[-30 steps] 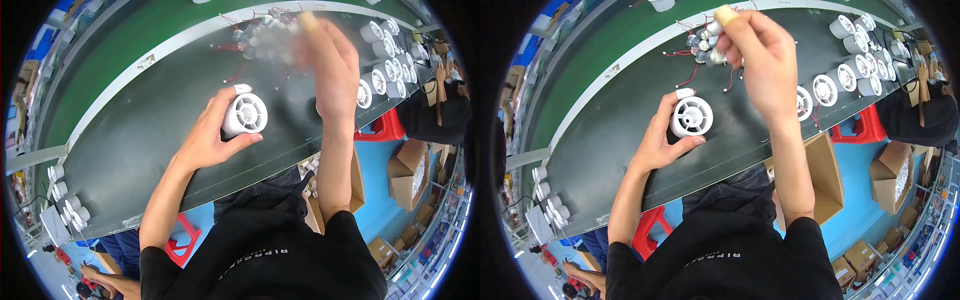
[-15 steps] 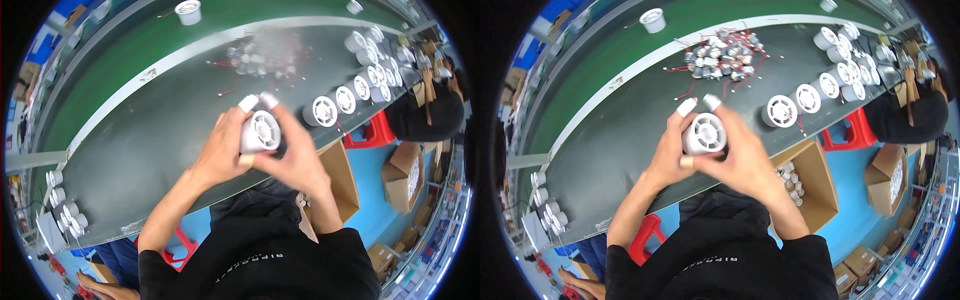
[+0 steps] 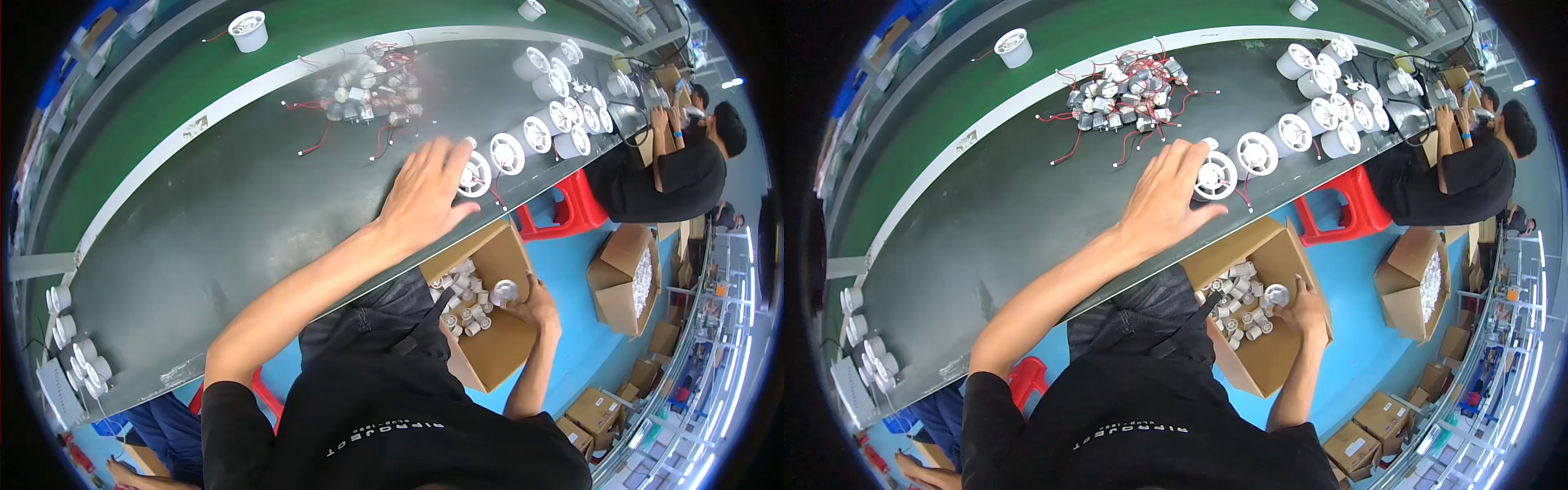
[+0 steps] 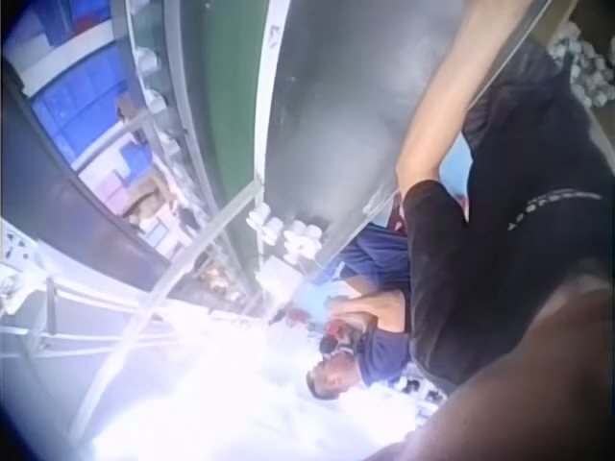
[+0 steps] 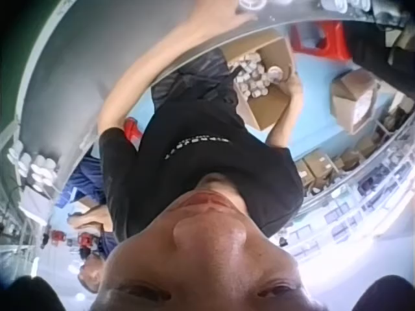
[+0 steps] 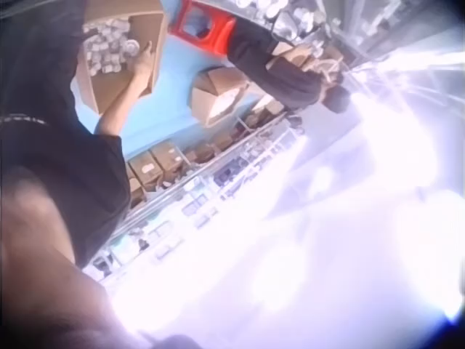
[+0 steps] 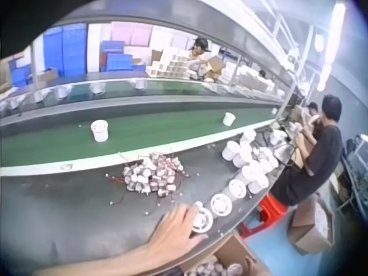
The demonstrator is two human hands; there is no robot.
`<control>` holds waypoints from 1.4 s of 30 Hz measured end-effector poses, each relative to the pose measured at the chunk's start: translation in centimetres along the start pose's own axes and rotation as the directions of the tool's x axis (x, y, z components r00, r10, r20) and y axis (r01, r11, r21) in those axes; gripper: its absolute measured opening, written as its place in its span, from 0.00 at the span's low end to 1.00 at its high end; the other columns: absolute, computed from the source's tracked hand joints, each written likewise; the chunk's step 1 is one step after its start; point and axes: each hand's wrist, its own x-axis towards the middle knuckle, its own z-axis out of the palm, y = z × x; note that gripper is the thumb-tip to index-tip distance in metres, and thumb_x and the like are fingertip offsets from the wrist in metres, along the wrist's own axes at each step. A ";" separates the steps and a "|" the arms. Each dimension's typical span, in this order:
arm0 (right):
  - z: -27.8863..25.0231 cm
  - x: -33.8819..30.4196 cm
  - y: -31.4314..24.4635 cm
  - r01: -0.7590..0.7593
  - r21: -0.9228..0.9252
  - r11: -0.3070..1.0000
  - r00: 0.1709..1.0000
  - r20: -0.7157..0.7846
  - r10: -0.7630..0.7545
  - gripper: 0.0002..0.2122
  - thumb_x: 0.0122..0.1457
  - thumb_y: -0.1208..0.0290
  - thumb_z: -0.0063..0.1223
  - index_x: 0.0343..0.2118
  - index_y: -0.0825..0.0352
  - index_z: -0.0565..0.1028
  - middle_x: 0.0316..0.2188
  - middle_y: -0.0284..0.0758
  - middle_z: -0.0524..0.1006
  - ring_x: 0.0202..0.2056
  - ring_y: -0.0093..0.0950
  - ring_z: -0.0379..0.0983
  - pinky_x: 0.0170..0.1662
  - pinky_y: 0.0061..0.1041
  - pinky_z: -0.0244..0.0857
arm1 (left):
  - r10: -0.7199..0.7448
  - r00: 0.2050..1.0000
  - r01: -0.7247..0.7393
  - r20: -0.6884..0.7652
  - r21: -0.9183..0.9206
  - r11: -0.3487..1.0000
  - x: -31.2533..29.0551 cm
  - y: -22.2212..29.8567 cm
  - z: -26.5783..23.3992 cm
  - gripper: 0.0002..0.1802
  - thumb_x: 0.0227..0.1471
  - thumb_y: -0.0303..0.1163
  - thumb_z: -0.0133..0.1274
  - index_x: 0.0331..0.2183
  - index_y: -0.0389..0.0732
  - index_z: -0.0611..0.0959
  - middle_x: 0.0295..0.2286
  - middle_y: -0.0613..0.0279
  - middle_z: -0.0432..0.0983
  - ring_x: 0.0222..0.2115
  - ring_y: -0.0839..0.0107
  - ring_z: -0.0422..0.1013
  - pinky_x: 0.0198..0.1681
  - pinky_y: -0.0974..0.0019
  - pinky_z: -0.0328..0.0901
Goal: The person assembles small white cylindrical electronic components by hand, inserting internal parts and managing wiring into a housing at an assembly line.
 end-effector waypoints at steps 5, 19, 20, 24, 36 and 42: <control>-4.9 1.0 -10.7 0.218 0.642 0.735 0.935 -0.353 0.031 0.10 0.60 0.77 0.57 0.44 0.71 0.79 0.35 0.29 0.81 0.36 0.17 0.76 0.43 0.17 0.67 | -0.043 0.968 0.096 0.248 -0.205 0.974 -0.7 -0.9 -3.8 0.41 0.44 0.25 0.64 0.60 0.41 0.66 0.51 0.49 0.72 0.54 0.51 0.69 0.56 0.55 0.65; -4.9 3.1 -27.8 0.829 0.396 0.394 0.556 -0.516 -0.651 0.23 0.43 0.75 0.71 0.45 0.68 0.76 0.48 0.39 0.75 0.49 0.40 0.73 0.49 0.36 0.69 | -0.479 0.849 0.521 0.224 -0.200 0.830 -5.9 0.8 -12.1 0.29 0.53 0.23 0.62 0.55 0.36 0.70 0.26 0.61 0.80 0.28 0.72 0.75 0.36 0.68 0.68; -4.8 2.8 -28.1 0.823 0.347 0.449 0.568 -0.518 -0.640 0.25 0.43 0.76 0.71 0.48 0.67 0.76 0.48 0.39 0.75 0.48 0.37 0.74 0.48 0.33 0.70 | -0.444 0.868 0.489 0.220 -0.232 0.841 -6.4 0.5 -12.1 0.28 0.53 0.21 0.60 0.54 0.37 0.70 0.26 0.58 0.80 0.27 0.68 0.76 0.34 0.66 0.69; -5.0 2.2 -28.5 0.817 0.287 0.501 0.572 -0.518 -0.636 0.27 0.42 0.75 0.73 0.49 0.68 0.76 0.50 0.38 0.75 0.48 0.35 0.75 0.47 0.30 0.71 | -0.334 0.940 0.341 0.070 -0.252 0.906 -8.2 -1.4 -11.3 0.28 0.51 0.16 0.58 0.54 0.37 0.69 0.27 0.54 0.81 0.27 0.62 0.77 0.34 0.64 0.70; -6.1 1.4 -28.7 0.819 0.298 0.490 0.572 -0.479 -0.665 0.21 0.44 0.77 0.71 0.44 0.68 0.80 0.46 0.38 0.81 0.44 0.35 0.76 0.47 0.32 0.70 | -0.391 0.915 0.350 -0.102 -0.285 0.892 -9.4 -1.3 -10.1 0.26 0.51 0.18 0.60 0.51 0.36 0.72 0.27 0.57 0.82 0.24 0.69 0.73 0.32 0.68 0.68; -7.6 2.7 -29.4 0.942 0.172 0.289 0.336 -0.495 -0.801 0.15 0.42 0.84 0.67 0.36 0.67 0.81 0.41 0.34 0.83 0.37 0.35 0.76 0.41 0.31 0.71 | -0.361 0.924 0.307 -0.125 -0.321 0.896 -9.0 -1.8 -10.2 0.24 0.51 0.19 0.60 0.50 0.36 0.73 0.27 0.59 0.81 0.24 0.70 0.71 0.31 0.69 0.67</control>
